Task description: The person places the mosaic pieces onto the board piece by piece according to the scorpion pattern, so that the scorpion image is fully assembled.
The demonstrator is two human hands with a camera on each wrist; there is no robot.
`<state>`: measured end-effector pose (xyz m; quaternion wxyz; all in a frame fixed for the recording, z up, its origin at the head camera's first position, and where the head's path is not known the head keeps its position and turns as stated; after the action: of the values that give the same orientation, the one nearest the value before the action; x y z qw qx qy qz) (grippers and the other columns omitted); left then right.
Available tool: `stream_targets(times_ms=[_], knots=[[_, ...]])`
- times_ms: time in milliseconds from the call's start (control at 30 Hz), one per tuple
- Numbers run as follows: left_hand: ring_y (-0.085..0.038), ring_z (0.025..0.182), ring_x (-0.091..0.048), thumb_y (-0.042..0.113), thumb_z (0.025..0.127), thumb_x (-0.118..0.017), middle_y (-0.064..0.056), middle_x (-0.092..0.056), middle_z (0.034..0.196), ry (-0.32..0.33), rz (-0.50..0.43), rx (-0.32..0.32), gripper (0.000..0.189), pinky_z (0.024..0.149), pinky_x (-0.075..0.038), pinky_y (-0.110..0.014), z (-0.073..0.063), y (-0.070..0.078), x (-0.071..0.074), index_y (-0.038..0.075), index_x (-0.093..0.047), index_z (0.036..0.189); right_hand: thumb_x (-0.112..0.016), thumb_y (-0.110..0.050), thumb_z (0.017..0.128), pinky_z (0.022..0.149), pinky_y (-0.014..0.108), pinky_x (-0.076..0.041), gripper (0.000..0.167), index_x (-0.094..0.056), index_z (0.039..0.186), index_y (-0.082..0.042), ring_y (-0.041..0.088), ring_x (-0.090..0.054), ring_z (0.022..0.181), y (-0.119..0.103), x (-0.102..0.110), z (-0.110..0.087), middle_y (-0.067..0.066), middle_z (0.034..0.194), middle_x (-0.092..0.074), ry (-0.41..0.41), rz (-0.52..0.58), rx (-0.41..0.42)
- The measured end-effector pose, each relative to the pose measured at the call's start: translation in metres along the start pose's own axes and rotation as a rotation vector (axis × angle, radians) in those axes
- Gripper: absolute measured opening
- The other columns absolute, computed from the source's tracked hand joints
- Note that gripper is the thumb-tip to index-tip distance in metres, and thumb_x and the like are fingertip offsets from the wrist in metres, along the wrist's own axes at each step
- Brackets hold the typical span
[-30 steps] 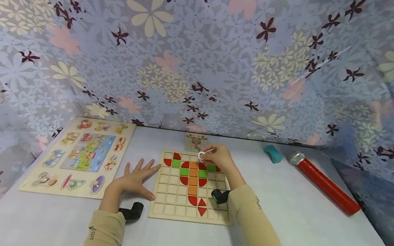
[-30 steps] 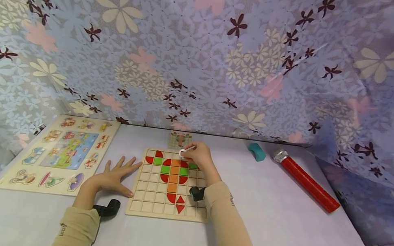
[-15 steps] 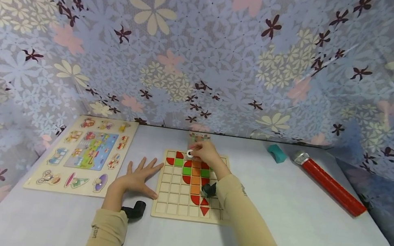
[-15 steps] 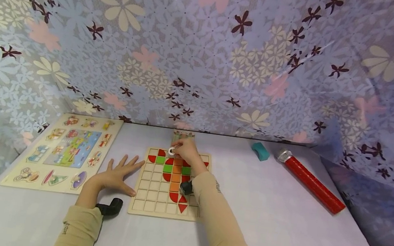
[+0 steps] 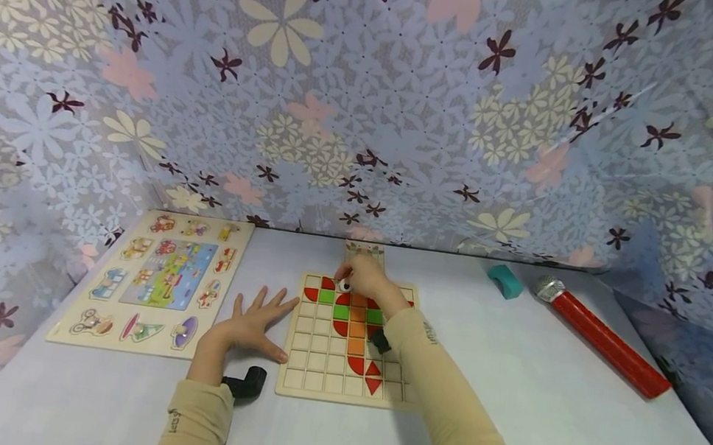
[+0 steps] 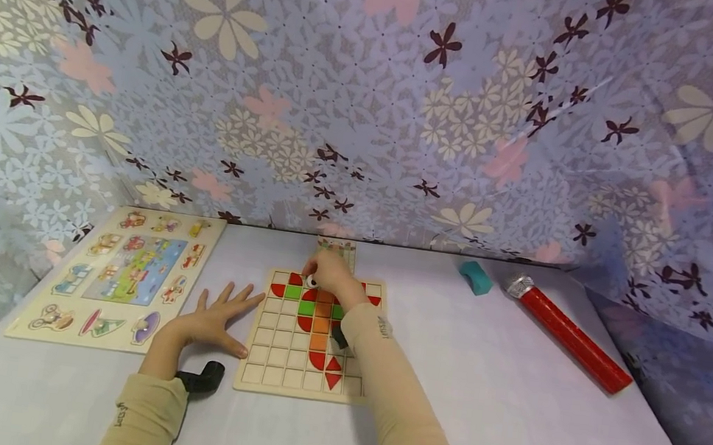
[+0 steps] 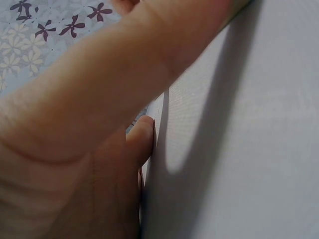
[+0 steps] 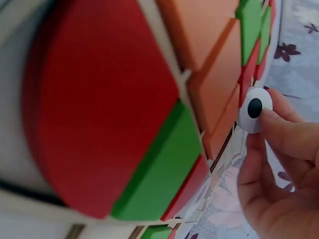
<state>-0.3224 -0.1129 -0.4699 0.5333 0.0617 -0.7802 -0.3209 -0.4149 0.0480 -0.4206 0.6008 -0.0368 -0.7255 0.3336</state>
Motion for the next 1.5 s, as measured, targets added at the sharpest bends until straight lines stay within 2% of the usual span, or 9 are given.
stream_targets(times_ms=[133,267,433,600,767,967,1133,1300,1500], knots=[[-0.041,0.139,0.010,0.041,0.063,-0.082,-0.014,-0.007,0.155,0.009,-0.003,-0.012,0.105,0.101,0.018,-0.064,0.000,0.001,0.001,0.015,-0.025,0.147,-0.062,0.004,0.083,0.077,0.032,-0.051,0.017,-0.071,0.092,-0.008,0.022,-0.062,0.089,-0.008,0.000,0.000,0.006,0.092,-0.068,0.018,-0.104,0.031],[-0.041,0.139,0.010,0.040,0.063,-0.082,-0.014,-0.007,0.155,0.015,0.000,-0.017,0.105,0.101,0.018,-0.064,-0.001,0.001,0.002,0.015,-0.024,0.147,-0.064,0.005,0.081,0.069,0.030,-0.049,0.024,-0.065,0.101,-0.008,0.021,-0.059,0.083,-0.010,0.000,0.001,0.006,0.089,-0.064,0.032,-0.145,0.031],[-0.041,0.139,0.010,0.039,0.063,-0.082,-0.015,-0.007,0.154,0.017,-0.010,-0.012,0.105,0.101,0.018,-0.064,-0.002,0.003,0.005,0.015,-0.025,0.147,-0.063,0.006,0.081,0.069,0.032,-0.048,0.032,-0.060,0.111,-0.006,0.024,-0.058,0.082,-0.009,0.003,0.002,0.006,0.079,-0.063,0.041,-0.078,0.028],[-0.040,0.139,0.010,0.039,0.063,-0.082,-0.014,-0.007,0.154,0.017,-0.007,-0.010,0.105,0.101,0.018,-0.064,-0.002,0.003,0.004,0.015,-0.025,0.147,-0.061,0.001,0.085,0.077,0.035,-0.050,0.031,-0.058,0.115,-0.005,0.025,-0.059,0.092,0.003,0.012,-0.005,0.007,0.093,-0.063,0.094,0.057,-0.001],[-0.041,0.139,0.010,0.040,0.063,-0.082,-0.015,-0.008,0.154,0.011,-0.009,-0.014,0.105,0.101,0.018,-0.064,-0.004,0.003,0.002,0.015,-0.025,0.147,-0.061,-0.008,0.088,0.082,0.039,-0.050,0.027,-0.058,0.115,-0.003,0.026,-0.059,0.097,0.016,0.031,-0.028,0.010,0.101,-0.064,0.215,0.216,-0.028],[-0.040,0.139,0.011,0.041,0.063,-0.081,-0.015,-0.006,0.154,0.015,0.009,-0.015,0.106,0.101,0.019,-0.063,-0.006,-0.001,0.003,0.015,-0.023,0.148,-0.060,-0.016,0.090,0.077,0.040,-0.051,0.026,-0.058,0.115,-0.008,0.027,-0.060,0.094,0.031,0.052,-0.069,0.012,0.103,-0.064,0.338,0.300,-0.042],[-0.040,0.139,0.011,0.041,0.063,-0.081,-0.015,-0.006,0.154,0.023,0.012,-0.028,0.106,0.101,0.019,-0.063,-0.005,0.001,0.005,0.015,-0.023,0.148,-0.059,-0.016,0.091,0.084,0.041,-0.048,0.026,-0.059,0.115,-0.007,0.028,-0.060,0.094,0.049,0.064,-0.103,0.015,0.102,-0.065,0.433,0.362,-0.057],[-0.041,0.139,0.010,0.041,0.062,-0.083,-0.015,-0.007,0.154,0.025,-0.006,-0.031,0.107,0.101,0.018,-0.064,-0.004,0.002,0.002,0.015,-0.025,0.147,-0.058,-0.019,0.092,0.086,0.041,-0.046,0.026,-0.059,0.115,-0.008,0.028,-0.059,0.097,0.067,0.067,-0.126,0.014,0.104,-0.063,0.455,0.383,-0.099],[-0.039,0.139,0.010,0.044,0.061,-0.082,-0.012,-0.005,0.155,0.020,0.013,-0.017,0.109,0.102,0.019,-0.061,-0.001,-0.001,-0.001,0.018,-0.022,0.148,-0.056,-0.025,0.093,0.089,0.043,-0.044,0.031,-0.057,0.118,-0.007,0.029,-0.057,0.101,0.079,0.074,-0.139,0.016,0.106,-0.062,0.466,0.376,-0.126]])
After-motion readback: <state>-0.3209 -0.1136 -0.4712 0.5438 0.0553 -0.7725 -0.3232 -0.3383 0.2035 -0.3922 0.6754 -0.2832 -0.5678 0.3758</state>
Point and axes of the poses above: each hand's wrist, its own z-axis towards the middle knuckle, its own x-axis out of the back of the hand, y = z × x, the point moved 8 cm from there along z, towards the middle knuckle
